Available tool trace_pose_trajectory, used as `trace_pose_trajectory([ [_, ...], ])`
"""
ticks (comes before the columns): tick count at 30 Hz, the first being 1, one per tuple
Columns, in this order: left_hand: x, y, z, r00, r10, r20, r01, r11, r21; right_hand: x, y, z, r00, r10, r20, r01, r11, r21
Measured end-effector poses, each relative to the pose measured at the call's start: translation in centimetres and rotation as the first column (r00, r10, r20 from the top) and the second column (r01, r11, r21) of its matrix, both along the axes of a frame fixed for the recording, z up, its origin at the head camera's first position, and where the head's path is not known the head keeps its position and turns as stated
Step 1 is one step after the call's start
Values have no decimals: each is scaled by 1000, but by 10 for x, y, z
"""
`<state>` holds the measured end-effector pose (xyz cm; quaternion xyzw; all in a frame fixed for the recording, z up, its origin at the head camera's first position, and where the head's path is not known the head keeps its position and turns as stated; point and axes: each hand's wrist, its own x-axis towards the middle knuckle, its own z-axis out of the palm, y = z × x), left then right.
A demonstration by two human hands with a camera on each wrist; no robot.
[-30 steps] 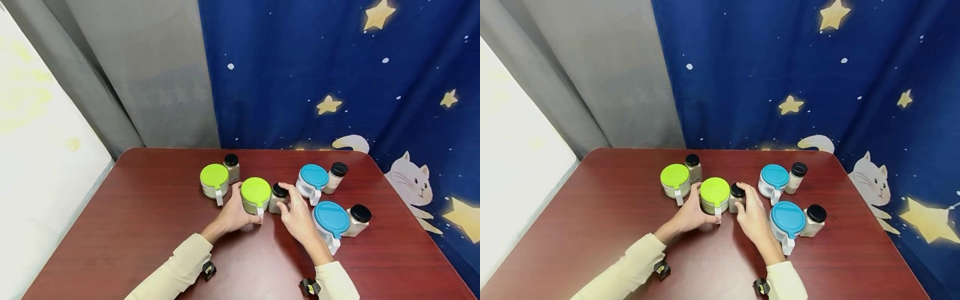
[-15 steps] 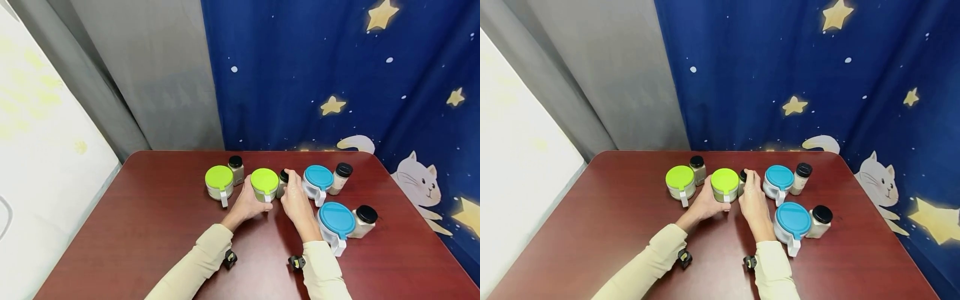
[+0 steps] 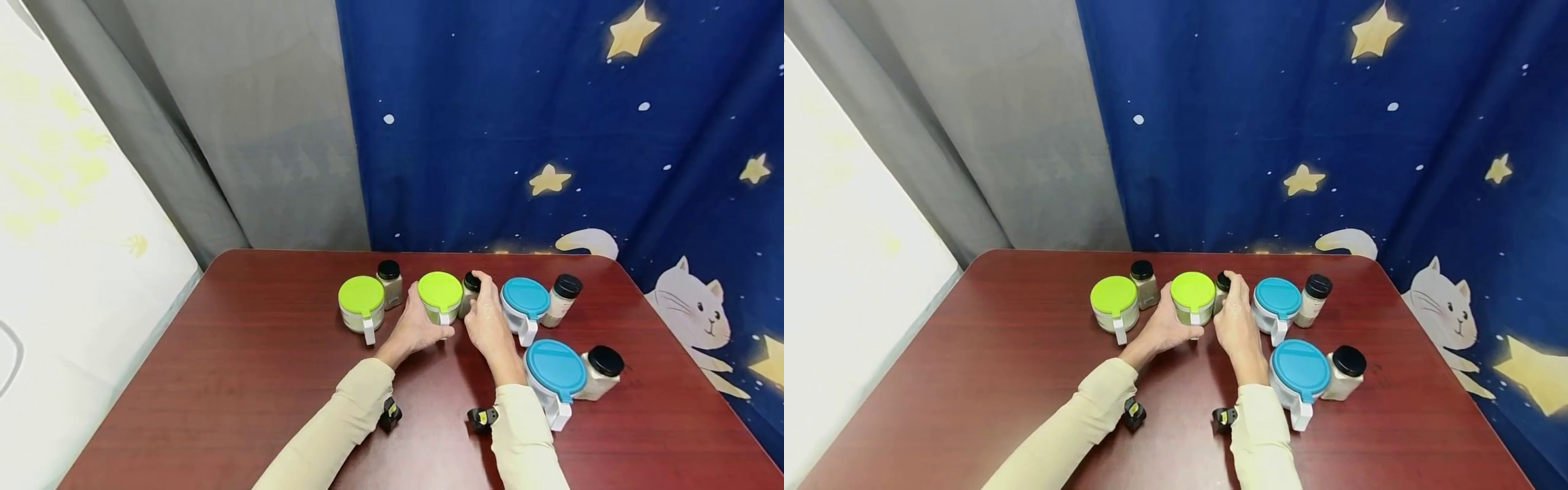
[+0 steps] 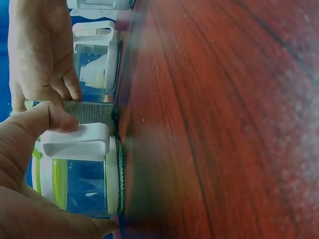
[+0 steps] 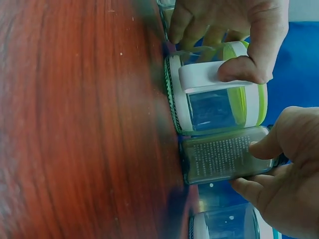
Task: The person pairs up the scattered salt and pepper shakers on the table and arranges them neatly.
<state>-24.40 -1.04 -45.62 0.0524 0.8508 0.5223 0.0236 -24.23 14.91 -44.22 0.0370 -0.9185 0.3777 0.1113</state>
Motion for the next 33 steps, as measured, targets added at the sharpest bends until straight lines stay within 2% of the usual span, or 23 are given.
trace_pose_trajectory([
  [6, -3, -1, -1, 1000, -8, 11, 8, 1000, -12, -2, 2, -3, 1000, 22, 6, -22, 1000, 0],
  [9, 0, -2, 0, 1000, 4, 20, -3, 1000, -22, -2, 1, -5, 999, 39, -21, -39, 999, -8],
  [12, 12, -3, 5, 1000, 12, 7, -11, 998, -58, 1, 0, -3, 993, 20, -120, -26, 998, -55],
  [15, 35, -10, 15, 996, 9, -88, -18, 994, -107, 2, -4, 5, 962, -15, -274, -24, 990, -138],
  [17, 45, -22, 23, 977, 8, -214, -32, 994, -109, 2, -10, 14, 932, -7, -363, -58, 984, -168],
  [18, 47, -31, 27, 958, 11, -285, -38, 995, -91, 0, -14, 20, 920, 16, -390, -90, 981, -172],
  [20, 41, -53, 33, 914, 13, -406, -36, 998, -49, -4, -24, 30, 909, 81, -409, -157, 975, -155],
  [21, 35, -66, 35, 895, 10, -445, -29, 999, -36, -7, -30, 34, 904, 124, -409, -194, 972, -135],
  [22, 27, -79, 37, 884, 2, -467, -16, 1000, -26, -11, -36, 37, 904, 164, -395, -222, 969, -104],
  [23, 20, -91, 39, 889, -8, -457, -8, 999, -33, -15, -42, 39, 905, 205, -374, -245, 967, -63],
  [25, 7, -115, 39, 920, -40, -391, 5, 996, -91, -23, -55, 40, 904, 291, -312, -291, 955, 47],
  [27, 0, -134, 37, 956, -90, -281, 35, 980, -195, -30, -67, 36, 898, 371, -237, -340, 926, 162],
  [28, -2, -140, 34, 965, -118, -233, 63, 971, -233, -32, -73, 34, 896, 402, -190, -361, 907, 219],
  [30, -4, -149, 27, 973, -163, -165, 114, 955, -275, -35, -83, 28, 888, 450, -96, -405, 863, 302],
  [33, -3, -153, 16, 973, -189, -134, 150, 954, -258, -36, -91, 23, 885, 465, -38, -427, 841, 333],
])
